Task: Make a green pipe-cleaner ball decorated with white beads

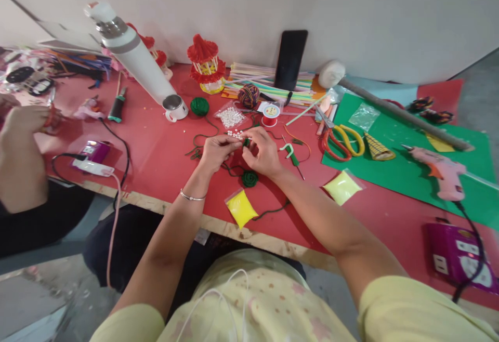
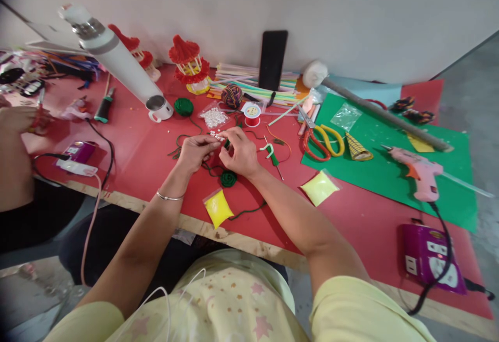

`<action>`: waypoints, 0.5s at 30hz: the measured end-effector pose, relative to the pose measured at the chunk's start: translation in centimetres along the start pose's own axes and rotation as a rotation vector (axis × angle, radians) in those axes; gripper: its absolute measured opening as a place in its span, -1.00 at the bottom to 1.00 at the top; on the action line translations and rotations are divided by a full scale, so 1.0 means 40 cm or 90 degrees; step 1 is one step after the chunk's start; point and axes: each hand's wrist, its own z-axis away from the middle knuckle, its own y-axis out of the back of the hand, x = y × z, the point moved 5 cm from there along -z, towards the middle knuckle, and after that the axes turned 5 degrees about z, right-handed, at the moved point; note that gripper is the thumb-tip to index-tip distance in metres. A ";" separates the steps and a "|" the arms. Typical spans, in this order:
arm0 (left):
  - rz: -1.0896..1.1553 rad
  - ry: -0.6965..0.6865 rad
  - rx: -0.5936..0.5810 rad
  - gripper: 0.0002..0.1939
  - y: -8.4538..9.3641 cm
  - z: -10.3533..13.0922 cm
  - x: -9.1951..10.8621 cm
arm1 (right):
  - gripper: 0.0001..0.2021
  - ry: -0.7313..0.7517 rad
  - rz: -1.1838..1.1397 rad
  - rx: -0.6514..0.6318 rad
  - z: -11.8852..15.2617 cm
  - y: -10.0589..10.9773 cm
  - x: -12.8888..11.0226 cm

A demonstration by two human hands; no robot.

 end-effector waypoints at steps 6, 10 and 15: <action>-0.026 0.002 -0.033 -0.64 0.005 0.003 0.009 | -0.66 0.044 0.005 -0.061 0.005 -0.017 0.000; 0.003 0.052 -0.025 -0.61 0.017 0.004 0.008 | -0.70 0.057 0.012 -0.061 0.003 -0.015 0.000; -0.005 0.070 -0.023 -0.61 0.011 0.005 0.009 | -0.76 0.034 0.061 -0.035 0.004 -0.014 0.001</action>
